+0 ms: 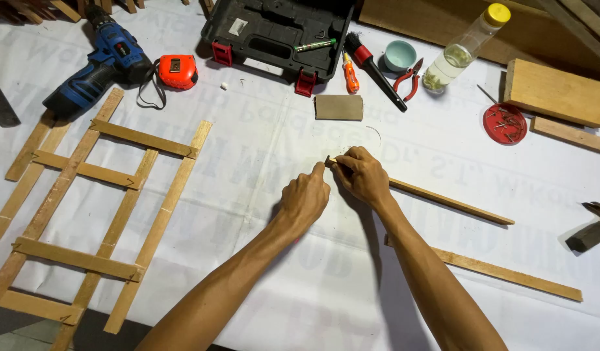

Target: Planing and sanding small wooden strips on a workshop table using an electric planer and a sanding block.

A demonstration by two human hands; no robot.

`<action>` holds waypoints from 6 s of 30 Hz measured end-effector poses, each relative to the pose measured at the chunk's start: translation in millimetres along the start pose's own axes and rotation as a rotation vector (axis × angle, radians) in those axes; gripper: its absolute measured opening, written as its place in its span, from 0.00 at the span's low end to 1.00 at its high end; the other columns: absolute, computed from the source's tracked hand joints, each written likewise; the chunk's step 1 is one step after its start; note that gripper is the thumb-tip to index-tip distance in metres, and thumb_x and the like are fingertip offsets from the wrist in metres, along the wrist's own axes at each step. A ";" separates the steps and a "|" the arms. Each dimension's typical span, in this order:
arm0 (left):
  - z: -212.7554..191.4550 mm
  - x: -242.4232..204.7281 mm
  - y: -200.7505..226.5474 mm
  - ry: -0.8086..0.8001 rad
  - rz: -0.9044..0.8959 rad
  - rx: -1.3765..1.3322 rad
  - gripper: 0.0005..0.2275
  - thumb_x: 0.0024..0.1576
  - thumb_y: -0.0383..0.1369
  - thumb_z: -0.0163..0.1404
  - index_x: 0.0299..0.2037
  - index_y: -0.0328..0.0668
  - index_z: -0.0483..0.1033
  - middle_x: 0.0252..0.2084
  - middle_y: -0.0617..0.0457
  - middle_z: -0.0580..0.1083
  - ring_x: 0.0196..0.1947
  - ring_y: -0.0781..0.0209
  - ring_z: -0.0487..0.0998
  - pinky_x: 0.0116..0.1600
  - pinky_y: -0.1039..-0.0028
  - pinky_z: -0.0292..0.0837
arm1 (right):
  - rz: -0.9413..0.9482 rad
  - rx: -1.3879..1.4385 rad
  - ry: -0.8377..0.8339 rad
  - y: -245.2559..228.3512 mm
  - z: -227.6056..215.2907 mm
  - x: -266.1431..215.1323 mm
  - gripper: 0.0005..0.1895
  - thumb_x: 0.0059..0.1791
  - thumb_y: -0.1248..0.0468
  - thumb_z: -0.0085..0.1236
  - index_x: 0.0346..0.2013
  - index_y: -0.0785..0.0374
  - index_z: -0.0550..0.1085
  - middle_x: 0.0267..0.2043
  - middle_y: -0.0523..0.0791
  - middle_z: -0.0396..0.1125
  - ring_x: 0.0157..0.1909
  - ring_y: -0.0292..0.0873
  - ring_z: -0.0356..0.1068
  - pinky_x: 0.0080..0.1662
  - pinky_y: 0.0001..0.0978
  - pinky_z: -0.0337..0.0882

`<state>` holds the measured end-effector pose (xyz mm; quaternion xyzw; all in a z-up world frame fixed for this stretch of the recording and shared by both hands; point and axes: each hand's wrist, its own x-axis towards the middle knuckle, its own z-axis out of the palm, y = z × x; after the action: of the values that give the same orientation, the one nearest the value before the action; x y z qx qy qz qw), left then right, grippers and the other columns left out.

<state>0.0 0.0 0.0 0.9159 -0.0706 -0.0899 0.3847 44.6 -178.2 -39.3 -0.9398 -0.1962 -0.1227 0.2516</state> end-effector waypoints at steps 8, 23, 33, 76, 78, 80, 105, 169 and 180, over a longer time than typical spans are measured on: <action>26.8 20.2 -16.3 0.038 0.025 0.078 0.12 0.57 0.24 0.45 0.49 0.24 0.72 0.21 0.37 0.75 0.20 0.45 0.81 0.22 0.58 0.76 | -0.071 -0.005 0.067 0.3 -0.7 0.9 0.09 0.48 0.58 0.66 0.37 0.60 0.83 0.33 0.42 0.71 0.36 0.41 0.71 0.31 0.35 0.73; -18.7 -4.7 -54.8 0.143 0.492 0.470 0.24 0.56 0.24 0.50 0.64 0.51 0.68 0.35 0.46 0.69 0.32 0.55 0.76 0.26 0.70 0.76 | -0.128 0.038 0.084 -3.9 3.2 -15.0 0.09 0.49 0.62 0.65 0.41 0.63 0.83 0.32 0.44 0.70 0.35 0.42 0.65 0.36 0.33 0.71; -23.0 11.0 -49.0 0.071 0.500 0.576 0.21 0.57 0.24 0.48 0.62 0.51 0.69 0.36 0.47 0.70 0.33 0.56 0.77 0.25 0.72 0.75 | -0.151 0.020 0.119 2.2 8.2 -17.2 0.09 0.48 0.61 0.67 0.37 0.64 0.82 0.31 0.43 0.70 0.34 0.41 0.65 0.34 0.33 0.71; -6.9 20.0 -47.2 0.083 0.494 0.617 0.24 0.56 0.21 0.48 0.64 0.50 0.69 0.37 0.46 0.70 0.33 0.57 0.76 0.22 0.73 0.72 | -0.129 0.037 0.136 5.1 13.1 -21.4 0.10 0.47 0.61 0.68 0.31 0.66 0.79 0.29 0.45 0.69 0.32 0.41 0.64 0.33 0.33 0.69; 2.9 29.4 -56.8 0.131 0.461 0.652 0.23 0.56 0.21 0.49 0.64 0.47 0.70 0.38 0.46 0.70 0.33 0.58 0.75 0.23 0.74 0.73 | -0.123 0.042 0.142 1.8 11.4 -20.4 0.10 0.48 0.61 0.68 0.31 0.65 0.79 0.30 0.44 0.69 0.33 0.42 0.64 0.34 0.34 0.69; -4.3 29.9 -51.8 0.137 0.469 0.594 0.22 0.56 0.23 0.51 0.63 0.47 0.71 0.38 0.46 0.70 0.33 0.57 0.75 0.24 0.73 0.73 | -0.127 0.035 0.137 1.1 10.0 -19.6 0.10 0.48 0.60 0.68 0.31 0.65 0.79 0.30 0.44 0.69 0.34 0.42 0.64 0.35 0.35 0.70; -52.8 57.6 -66.0 0.227 0.620 0.421 0.13 0.50 0.27 0.59 0.45 0.41 0.74 0.41 0.51 0.72 0.42 0.52 0.74 0.46 0.62 0.71 | -0.219 -0.317 -0.223 -33.7 0.0 20.8 0.40 0.54 0.39 0.40 0.71 0.62 0.58 0.77 0.49 0.49 0.79 0.52 0.41 0.74 0.51 0.40; 163.1 -103.7 118.0 -0.063 0.623 0.253 0.07 0.53 0.29 0.59 0.41 0.43 0.82 0.38 0.54 0.75 0.39 0.58 0.72 0.47 0.65 0.69 | 0.203 -0.276 0.044 98.8 -227.6 -349.0 0.13 0.46 0.64 0.66 0.44 0.63 0.79 0.40 0.44 0.70 0.44 0.44 0.67 0.50 0.39 0.69; 160.5 -117.0 120.5 -0.038 0.559 0.280 0.13 0.51 0.34 0.61 0.46 0.45 0.81 0.41 0.52 0.76 0.43 0.57 0.73 0.51 0.65 0.68 | 0.343 -0.195 -0.007 90.8 -226.4 -351.4 0.16 0.47 0.64 0.63 0.50 0.62 0.79 0.43 0.44 0.71 0.45 0.43 0.67 0.52 0.37 0.69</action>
<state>-156.4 -171.5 -11.1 0.9033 -0.3386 0.0126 0.2632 -259.9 -476.4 -2.7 -0.9797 -0.0213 -0.0932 0.1761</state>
